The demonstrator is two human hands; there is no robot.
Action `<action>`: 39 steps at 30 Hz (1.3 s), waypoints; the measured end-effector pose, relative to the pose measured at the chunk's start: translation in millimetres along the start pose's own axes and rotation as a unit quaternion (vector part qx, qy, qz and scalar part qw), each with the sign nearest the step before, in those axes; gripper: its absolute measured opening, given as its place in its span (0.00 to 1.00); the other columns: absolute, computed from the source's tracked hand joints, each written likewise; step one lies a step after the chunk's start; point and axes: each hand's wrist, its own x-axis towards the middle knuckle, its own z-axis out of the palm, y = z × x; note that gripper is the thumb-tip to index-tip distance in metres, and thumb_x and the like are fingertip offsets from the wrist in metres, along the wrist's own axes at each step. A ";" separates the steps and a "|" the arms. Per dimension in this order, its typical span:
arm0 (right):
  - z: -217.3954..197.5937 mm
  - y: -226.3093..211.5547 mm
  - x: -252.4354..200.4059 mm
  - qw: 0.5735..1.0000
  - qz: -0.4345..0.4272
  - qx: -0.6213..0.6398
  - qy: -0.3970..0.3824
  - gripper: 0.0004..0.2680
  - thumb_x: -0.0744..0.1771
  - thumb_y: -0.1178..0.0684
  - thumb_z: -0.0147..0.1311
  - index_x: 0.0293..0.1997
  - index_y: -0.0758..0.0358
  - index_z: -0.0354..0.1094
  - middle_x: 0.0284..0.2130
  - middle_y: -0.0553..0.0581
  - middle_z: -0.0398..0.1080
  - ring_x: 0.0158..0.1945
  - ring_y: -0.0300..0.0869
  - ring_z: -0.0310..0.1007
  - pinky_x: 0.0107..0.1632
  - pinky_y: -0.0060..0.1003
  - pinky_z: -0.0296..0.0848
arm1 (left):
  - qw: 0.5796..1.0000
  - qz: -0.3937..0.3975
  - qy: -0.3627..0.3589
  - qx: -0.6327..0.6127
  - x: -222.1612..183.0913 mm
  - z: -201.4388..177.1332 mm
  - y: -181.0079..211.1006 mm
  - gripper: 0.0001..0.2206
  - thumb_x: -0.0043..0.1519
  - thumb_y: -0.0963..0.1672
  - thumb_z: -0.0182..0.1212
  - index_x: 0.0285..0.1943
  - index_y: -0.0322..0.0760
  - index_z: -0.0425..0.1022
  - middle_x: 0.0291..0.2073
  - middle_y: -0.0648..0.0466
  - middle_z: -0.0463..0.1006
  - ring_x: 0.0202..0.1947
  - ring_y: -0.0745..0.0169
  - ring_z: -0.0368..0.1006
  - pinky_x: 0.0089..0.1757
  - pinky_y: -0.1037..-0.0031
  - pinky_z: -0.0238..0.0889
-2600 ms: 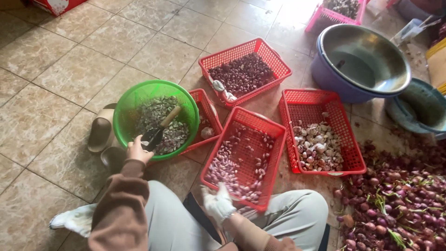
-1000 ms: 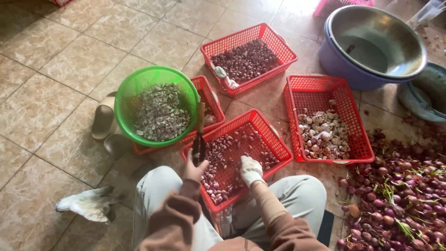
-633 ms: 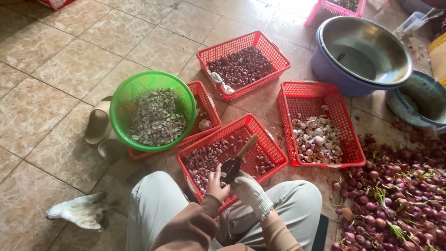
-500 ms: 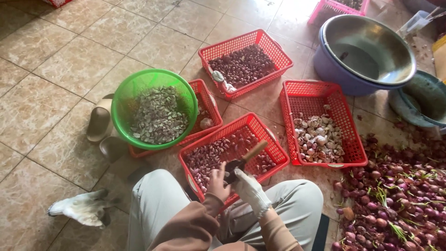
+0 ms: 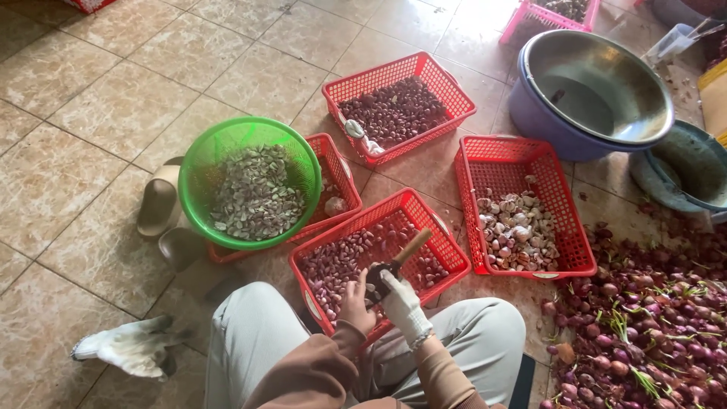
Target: A person is manually slicing shallots using a knife and a wooden block, then sorting the slices into a basket.
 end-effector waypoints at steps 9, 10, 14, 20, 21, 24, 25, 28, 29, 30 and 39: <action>-13.2 11.3 25.1 0.924 0.047 -0.330 0.187 0.15 0.69 0.42 0.54 0.43 0.69 0.71 0.28 0.57 0.73 0.23 0.38 0.67 0.24 0.30 0.66 | 0.998 0.010 0.039 -0.048 6.1 2.9 -7.1 0.43 0.49 0.37 0.65 0.77 0.46 0.53 0.45 0.52 0.67 0.40 0.56 0.72 0.43 0.70 0.70; -5.9 6.2 17.3 0.924 0.047 -0.330 0.188 0.15 0.69 0.42 0.54 0.43 0.69 0.71 0.28 0.57 0.73 0.23 0.38 0.67 0.24 0.30 0.66 | 0.998 0.011 0.038 -0.049 4.8 1.8 -9.5 0.43 0.49 0.37 0.65 0.77 0.46 0.53 0.45 0.52 0.67 0.40 0.56 0.72 0.43 0.70 0.70; -4.9 5.2 13.7 0.943 0.069 -0.307 0.105 0.17 0.67 0.39 0.47 0.44 0.66 0.70 0.33 0.58 0.74 0.33 0.44 0.74 0.38 0.36 0.71 | 0.998 0.003 0.023 -0.051 6.7 -2.1 -4.4 0.45 0.45 0.34 0.59 0.77 0.48 0.54 0.47 0.52 0.68 0.41 0.56 0.73 0.44 0.71 0.70; 5.6 7.2 12.0 0.790 0.127 -0.550 0.238 0.28 0.63 0.19 0.50 0.48 0.54 0.77 0.37 0.60 0.80 0.57 0.50 0.75 0.63 0.45 0.71 | 0.999 -0.029 0.031 -0.018 16.8 26.9 -37.0 0.50 0.40 0.35 0.59 0.78 0.62 0.55 0.54 0.50 0.68 0.60 0.38 0.69 0.58 0.54 0.65; 14.2 6.9 3.7 0.790 0.135 -0.555 0.223 0.29 0.62 0.18 0.49 0.50 0.55 0.77 0.45 0.64 0.80 0.65 0.53 0.68 0.67 0.46 0.68 | 0.999 -0.032 0.029 -0.008 17.3 31.5 -45.9 0.50 0.40 0.35 0.60 0.78 0.62 0.55 0.54 0.51 0.68 0.61 0.39 0.68 0.58 0.54 0.64; 81.2 -10.3 -12.4 0.932 0.017 -0.183 0.312 0.19 0.62 0.51 0.71 0.52 0.74 0.74 0.48 0.78 0.74 0.56 0.61 0.74 0.53 0.52 0.76 | 0.999 -0.030 0.032 -0.031 6.6 12.6 -9.2 0.50 0.40 0.34 0.58 0.78 0.59 0.55 0.55 0.48 0.68 0.60 0.37 0.68 0.58 0.53 0.64; 59.6 -1.8 -6.2 0.932 0.017 -0.182 0.313 0.19 0.62 0.51 0.71 0.52 0.74 0.74 0.48 0.78 0.74 0.56 0.61 0.74 0.53 0.52 0.76 | 0.999 -0.029 0.031 -0.031 8.3 15.5 -16.2 0.50 0.40 0.34 0.58 0.78 0.59 0.55 0.55 0.48 0.68 0.60 0.37 0.68 0.58 0.53 0.64; 3.7 8.7 13.3 0.793 0.120 -0.528 0.280 0.31 0.61 0.16 0.54 0.58 0.49 0.74 0.71 0.77 0.53 0.71 0.63 0.57 0.72 0.48 0.56 | 0.999 -0.029 0.026 0.002 16.4 24.3 -30.4 0.50 0.40 0.35 0.57 0.78 0.65 0.54 0.54 0.53 0.68 0.58 0.41 0.70 0.55 0.52 0.66; -9.1 6.6 19.5 0.785 0.129 -0.552 0.252 0.30 0.62 0.16 0.50 0.51 0.53 0.76 0.58 0.71 0.66 0.66 0.58 0.65 0.69 0.46 0.62 | 0.999 -0.028 0.031 0.005 16.7 26.9 -34.3 0.50 0.40 0.35 0.56 0.78 0.65 0.55 0.53 0.53 0.68 0.57 0.42 0.70 0.55 0.53 0.67; -21.8 5.1 25.9 0.775 0.138 -0.575 0.223 0.30 0.64 0.17 0.47 0.45 0.57 0.78 0.45 0.66 0.79 0.61 0.53 0.73 0.66 0.44 0.68 | 0.999 -0.027 0.036 0.008 17.1 29.3 -38.8 0.50 0.39 0.35 0.56 0.78 0.66 0.55 0.52 0.53 0.69 0.56 0.42 0.71 0.54 0.55 0.67; -4.2 15.2 17.7 0.824 0.091 -0.514 0.222 0.23 0.66 0.24 0.50 0.35 0.55 0.80 0.34 0.57 0.82 0.49 0.49 0.81 0.58 0.41 0.75 | 0.999 -0.002 0.051 -0.006 10.1 21.8 -28.2 0.51 0.38 0.35 0.56 0.77 0.65 0.57 0.49 0.54 0.70 0.53 0.43 0.73 0.53 0.58 0.68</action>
